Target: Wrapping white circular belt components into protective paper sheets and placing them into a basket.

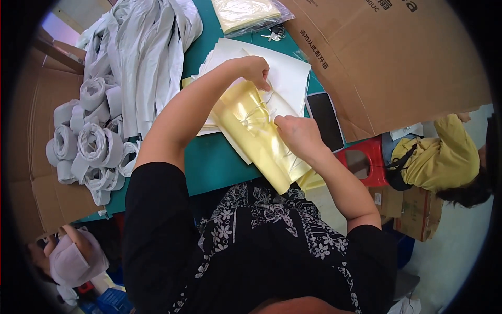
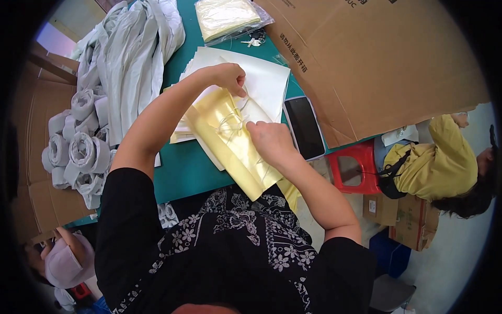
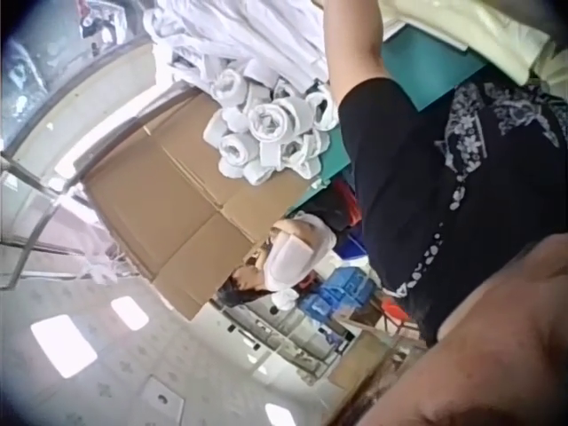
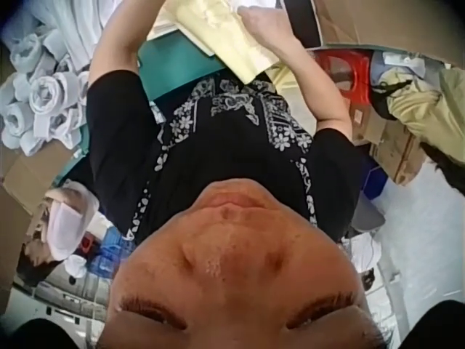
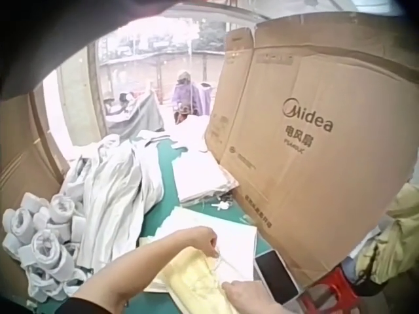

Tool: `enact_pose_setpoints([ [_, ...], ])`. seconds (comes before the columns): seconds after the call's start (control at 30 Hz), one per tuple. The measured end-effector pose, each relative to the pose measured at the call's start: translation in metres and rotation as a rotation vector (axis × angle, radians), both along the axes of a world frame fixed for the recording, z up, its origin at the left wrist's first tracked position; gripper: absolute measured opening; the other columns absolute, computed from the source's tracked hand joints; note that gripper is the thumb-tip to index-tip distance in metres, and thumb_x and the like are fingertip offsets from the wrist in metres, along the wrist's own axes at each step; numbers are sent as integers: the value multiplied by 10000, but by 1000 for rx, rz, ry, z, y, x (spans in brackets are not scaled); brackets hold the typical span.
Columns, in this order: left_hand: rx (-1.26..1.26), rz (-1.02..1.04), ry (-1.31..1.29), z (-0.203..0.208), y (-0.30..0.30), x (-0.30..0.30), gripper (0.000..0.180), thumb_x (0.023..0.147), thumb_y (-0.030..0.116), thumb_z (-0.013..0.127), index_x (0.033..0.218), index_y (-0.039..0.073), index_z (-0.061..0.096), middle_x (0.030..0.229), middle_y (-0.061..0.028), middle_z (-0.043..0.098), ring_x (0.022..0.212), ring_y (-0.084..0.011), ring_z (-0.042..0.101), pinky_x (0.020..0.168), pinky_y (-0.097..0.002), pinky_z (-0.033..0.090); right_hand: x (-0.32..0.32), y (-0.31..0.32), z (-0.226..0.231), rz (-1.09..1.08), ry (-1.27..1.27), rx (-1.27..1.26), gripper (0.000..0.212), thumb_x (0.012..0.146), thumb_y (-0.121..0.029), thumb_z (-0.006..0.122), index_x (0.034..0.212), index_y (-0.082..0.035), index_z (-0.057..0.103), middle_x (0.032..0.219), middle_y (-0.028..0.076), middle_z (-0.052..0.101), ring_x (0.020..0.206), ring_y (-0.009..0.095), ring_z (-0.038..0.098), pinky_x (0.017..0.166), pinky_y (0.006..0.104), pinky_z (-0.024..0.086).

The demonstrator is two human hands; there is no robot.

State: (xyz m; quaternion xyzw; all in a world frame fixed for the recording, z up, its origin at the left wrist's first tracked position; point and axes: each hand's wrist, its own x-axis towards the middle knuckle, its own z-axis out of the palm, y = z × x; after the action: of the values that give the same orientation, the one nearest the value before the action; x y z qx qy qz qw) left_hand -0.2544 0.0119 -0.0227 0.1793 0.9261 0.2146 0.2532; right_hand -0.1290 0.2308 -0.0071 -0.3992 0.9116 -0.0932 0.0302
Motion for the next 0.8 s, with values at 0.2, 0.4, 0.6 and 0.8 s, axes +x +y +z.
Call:
enact_pose_setpoints([
  [0.2,-29,34,-27,7,5,0,351,643,344,783,723,55,600,708,-68,623,665,-198,565,594,-324,454,16,23,16,64,-334,-90,103,800,-154,571,863,-79,601,717,111,614,656,295,610,574,387,476],
  [0.4,134,72,14,4,-18,12,341,754,367,705,863,50,640,833,-68,647,771,-176,585,693,-295,466,7,47,9,-173,-413,-376,142,838,-158,593,940,-60,587,738,103,623,676,229,621,606,311,470],
  [0.6,614,363,173,32,-67,58,252,867,251,614,980,27,636,907,-63,646,821,-123,581,748,-253,463,-17,61,-7,-418,-1305,-800,208,899,-134,539,1066,-10,547,905,8,604,772,71,573,670,236,468],
  [0.8,347,629,641,47,-44,163,161,848,130,611,960,16,625,923,-57,645,861,-165,606,803,-264,468,-27,78,-10,-448,-1841,-1004,356,895,-266,531,1134,-4,501,809,8,501,625,66,447,531,209,404],
])
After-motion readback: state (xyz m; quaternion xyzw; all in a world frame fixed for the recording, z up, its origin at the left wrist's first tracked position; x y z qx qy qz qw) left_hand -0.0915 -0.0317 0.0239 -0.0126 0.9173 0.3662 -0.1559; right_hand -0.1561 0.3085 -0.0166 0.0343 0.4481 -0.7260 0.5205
